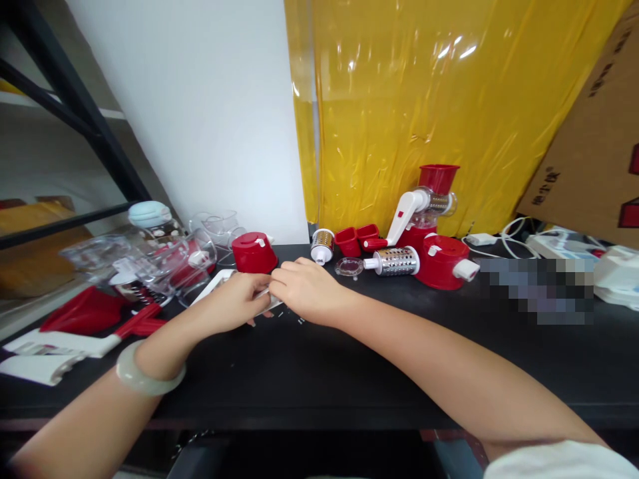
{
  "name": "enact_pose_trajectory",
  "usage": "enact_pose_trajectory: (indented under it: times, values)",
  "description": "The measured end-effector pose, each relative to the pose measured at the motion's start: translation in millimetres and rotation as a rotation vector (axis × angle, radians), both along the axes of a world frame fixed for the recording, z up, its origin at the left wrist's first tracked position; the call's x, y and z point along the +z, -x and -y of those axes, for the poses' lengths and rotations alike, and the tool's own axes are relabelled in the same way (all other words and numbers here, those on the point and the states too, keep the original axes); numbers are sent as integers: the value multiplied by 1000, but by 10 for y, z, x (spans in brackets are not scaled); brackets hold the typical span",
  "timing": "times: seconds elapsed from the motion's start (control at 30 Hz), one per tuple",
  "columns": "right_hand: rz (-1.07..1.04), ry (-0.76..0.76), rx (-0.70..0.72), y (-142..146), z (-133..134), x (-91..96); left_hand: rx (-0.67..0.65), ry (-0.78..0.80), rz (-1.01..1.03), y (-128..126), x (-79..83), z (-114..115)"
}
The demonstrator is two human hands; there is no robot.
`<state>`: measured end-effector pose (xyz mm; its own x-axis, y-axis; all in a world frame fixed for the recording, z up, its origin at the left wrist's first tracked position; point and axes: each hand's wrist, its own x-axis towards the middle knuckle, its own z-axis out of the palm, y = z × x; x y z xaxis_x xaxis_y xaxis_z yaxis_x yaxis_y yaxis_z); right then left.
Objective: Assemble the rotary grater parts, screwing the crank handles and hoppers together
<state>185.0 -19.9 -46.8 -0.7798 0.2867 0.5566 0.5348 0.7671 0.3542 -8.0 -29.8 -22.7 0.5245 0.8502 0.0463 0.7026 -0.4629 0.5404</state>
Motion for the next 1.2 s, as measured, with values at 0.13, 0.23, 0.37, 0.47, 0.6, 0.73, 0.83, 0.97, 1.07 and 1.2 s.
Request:
enact_pose_trajectory:
  times: [0.13,0.23,0.37,0.47,0.6,0.73,0.83,0.97,1.07,1.2]
  values:
    - [-2,-50,61,59,58,-1,3,-61,-56,-12,32,10]
    - [-38,2,93,78,112,56,-4,-156,-91,0,76,-4]
    - [-25,214,80,-1,102,122,37,-158,-5,52,102,-48]
    - [16,397,22,-81,51,88,81,-120,43,89,80,-82]
    - [63,570,-46,-118,10,-7,103,-70,45,112,33,-118]
    - [40,570,-62,-128,28,-18,106,-55,73,121,9,-140]
    - [-60,438,-33,-155,46,45,115,-48,85,124,7,-145]
    - [-192,173,-37,-186,32,123,106,-31,91,104,24,-118]
    - [-156,51,-84,-176,16,109,93,14,93,69,42,-75]
    - [-74,-66,-124,-135,17,44,71,74,116,33,43,-38]
